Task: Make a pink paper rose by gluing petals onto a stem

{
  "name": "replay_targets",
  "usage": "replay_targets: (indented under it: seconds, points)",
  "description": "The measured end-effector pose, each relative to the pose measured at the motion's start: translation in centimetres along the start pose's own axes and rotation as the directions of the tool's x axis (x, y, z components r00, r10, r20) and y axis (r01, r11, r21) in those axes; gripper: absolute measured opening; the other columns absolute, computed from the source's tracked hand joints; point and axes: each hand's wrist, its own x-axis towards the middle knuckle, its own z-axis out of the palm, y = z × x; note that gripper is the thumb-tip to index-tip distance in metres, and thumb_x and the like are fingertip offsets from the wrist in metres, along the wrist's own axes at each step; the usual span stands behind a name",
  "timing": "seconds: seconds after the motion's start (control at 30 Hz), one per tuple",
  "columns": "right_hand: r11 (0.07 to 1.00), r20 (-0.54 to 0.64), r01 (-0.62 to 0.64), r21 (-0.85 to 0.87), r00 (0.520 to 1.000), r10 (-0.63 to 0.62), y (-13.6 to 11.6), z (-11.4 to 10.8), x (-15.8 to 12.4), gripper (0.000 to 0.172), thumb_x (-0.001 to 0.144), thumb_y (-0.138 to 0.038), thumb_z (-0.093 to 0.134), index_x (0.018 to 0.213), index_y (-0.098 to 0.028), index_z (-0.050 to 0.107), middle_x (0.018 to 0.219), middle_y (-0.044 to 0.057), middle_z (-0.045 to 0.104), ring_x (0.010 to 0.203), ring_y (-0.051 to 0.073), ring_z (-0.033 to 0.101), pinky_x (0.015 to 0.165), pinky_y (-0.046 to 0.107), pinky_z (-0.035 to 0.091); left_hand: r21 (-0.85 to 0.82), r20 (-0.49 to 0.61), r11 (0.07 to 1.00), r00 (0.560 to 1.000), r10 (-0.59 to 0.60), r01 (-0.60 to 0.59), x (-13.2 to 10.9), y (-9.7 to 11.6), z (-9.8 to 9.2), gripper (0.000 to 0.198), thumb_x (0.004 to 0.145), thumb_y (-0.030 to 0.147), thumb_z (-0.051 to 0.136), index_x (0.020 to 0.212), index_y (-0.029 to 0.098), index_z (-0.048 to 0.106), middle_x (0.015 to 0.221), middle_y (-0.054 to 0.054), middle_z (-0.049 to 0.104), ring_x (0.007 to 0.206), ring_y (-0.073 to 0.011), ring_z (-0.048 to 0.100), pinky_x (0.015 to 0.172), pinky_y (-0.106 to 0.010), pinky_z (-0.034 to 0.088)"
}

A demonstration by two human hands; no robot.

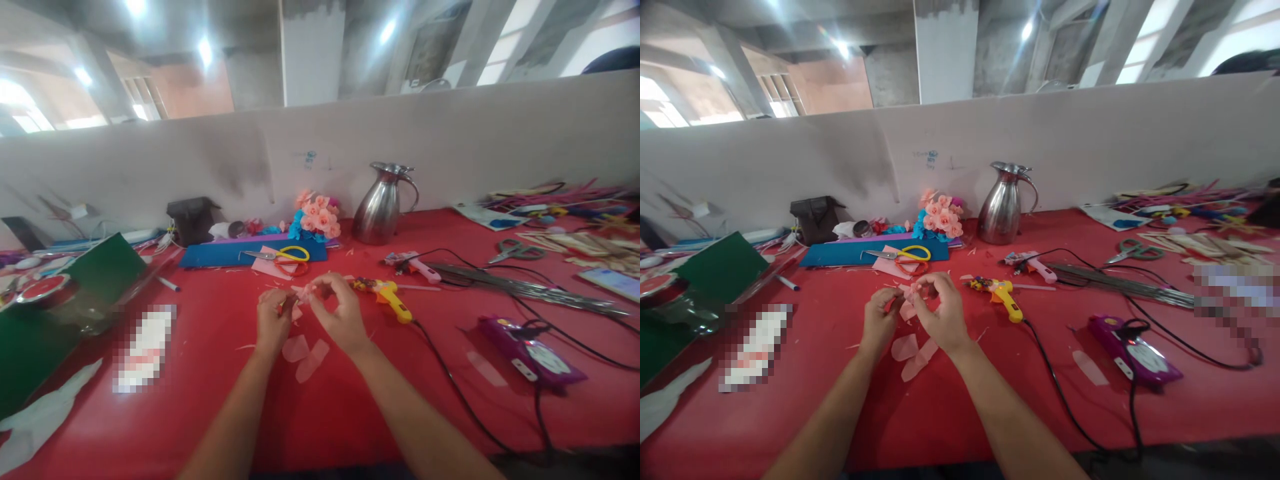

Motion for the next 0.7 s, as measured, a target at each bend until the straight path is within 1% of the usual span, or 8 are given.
replay_targets:
  seconds: [0.07, 0.17, 0.27, 0.4, 0.47, 0.6, 0.7]
  points:
    - [1.0, 0.007, 0.027, -0.01, 1.0, -0.027, -0.12, 0.13, -0.05, 0.005, 0.079, -0.022, 0.054, 0.084, -0.021, 0.055, 0.083, 0.003, 0.055, 0.072, 0.015, 0.05, 0.066, 0.029, 0.043, 0.077, -0.005, 0.994, 0.997, 0.077, -0.076, -0.11, 0.16, -0.04, 0.013, 0.075, 0.023, 0.055, 0.072, 0.022, 0.067, 0.078, -0.005, 0.068, 0.08, -0.0205, 0.057, 0.083, -0.035, 0.036]
    - [0.998, -0.007, 0.056, -0.015, 0.998, -0.056, 0.11, 0.1, -0.01, 0.004, 0.079, -0.02, 0.053, 0.083, -0.022, 0.056, 0.082, 0.003, 0.055, 0.073, 0.015, 0.052, 0.067, 0.029, 0.045, 0.151, 0.034, 0.976, 0.988, 0.15, -0.154, -0.2, 0.17, -0.02, 0.014, 0.076, 0.021, 0.054, 0.072, 0.023, 0.067, 0.077, -0.005, 0.068, 0.077, -0.0203, 0.057, 0.084, -0.036, 0.033]
    - [0.997, 0.011, 0.072, -0.014, 0.997, -0.072, 0.39, -0.06, 0.07, 0.004, 0.08, -0.019, 0.052, 0.08, -0.022, 0.056, 0.081, 0.003, 0.054, 0.074, 0.015, 0.053, 0.068, 0.03, 0.046, 0.172, 0.084, 0.967, 0.981, 0.176, -0.188, -0.18, 0.1, -0.01, 0.014, 0.077, 0.022, 0.053, 0.073, 0.023, 0.067, 0.075, -0.005, 0.068, 0.075, -0.0196, 0.057, 0.081, -0.035, 0.033]
    - [0.995, 0.036, 0.097, -0.013, 0.995, -0.096, 0.27, -0.24, 0.14, 0.006, 0.079, -0.018, 0.053, 0.074, -0.022, 0.053, 0.081, 0.003, 0.054, 0.075, 0.016, 0.054, 0.07, 0.031, 0.046, 0.161, 0.126, 0.966, 0.975, 0.181, -0.2, -0.06, 0.01, -0.1, 0.018, 0.078, 0.024, 0.053, 0.065, 0.022, 0.065, 0.065, -0.004, 0.063, 0.069, -0.0187, 0.054, 0.078, -0.033, 0.033]
    - [0.994, 0.029, 0.105, -0.023, 0.994, -0.105, 0.09, -0.3, 0.17, 0.008, 0.079, -0.018, 0.053, 0.073, -0.022, 0.052, 0.081, 0.003, 0.054, 0.075, 0.016, 0.054, 0.072, 0.031, 0.046, 0.157, 0.118, 0.968, 0.977, 0.176, -0.193, 0.0, -0.1, -0.18, 0.018, 0.078, 0.024, 0.054, 0.063, 0.022, 0.064, 0.063, -0.003, 0.062, 0.068, -0.0185, 0.054, 0.078, -0.032, 0.033]
    - [0.986, 0.022, 0.152, -0.071, 0.988, -0.151, 0.05, -0.41, 0.14, 0.008, 0.081, -0.018, 0.053, 0.075, -0.023, 0.054, 0.083, 0.003, 0.054, 0.08, 0.017, 0.055, 0.075, 0.033, 0.046, 0.175, 0.074, 0.969, 0.984, 0.164, -0.174, 0.03, -0.21, -0.34, 0.018, 0.076, 0.021, 0.053, 0.062, 0.022, 0.063, 0.066, -0.003, 0.063, 0.069, -0.0186, 0.055, 0.077, -0.032, 0.034]
    - [0.967, 0.022, 0.217, -0.135, 0.976, -0.216, 0.35, -0.41, -0.1, 0.008, 0.082, -0.018, 0.053, 0.077, -0.023, 0.056, 0.086, 0.004, 0.054, 0.083, 0.017, 0.054, 0.076, 0.033, 0.046, 0.228, 0.028, 0.953, 0.98, 0.199, -0.2, -0.03, -0.07, -0.47, 0.019, 0.077, 0.02, 0.053, 0.06, 0.022, 0.061, 0.063, -0.003, 0.061, 0.067, -0.0179, 0.054, 0.076, -0.031, 0.034]
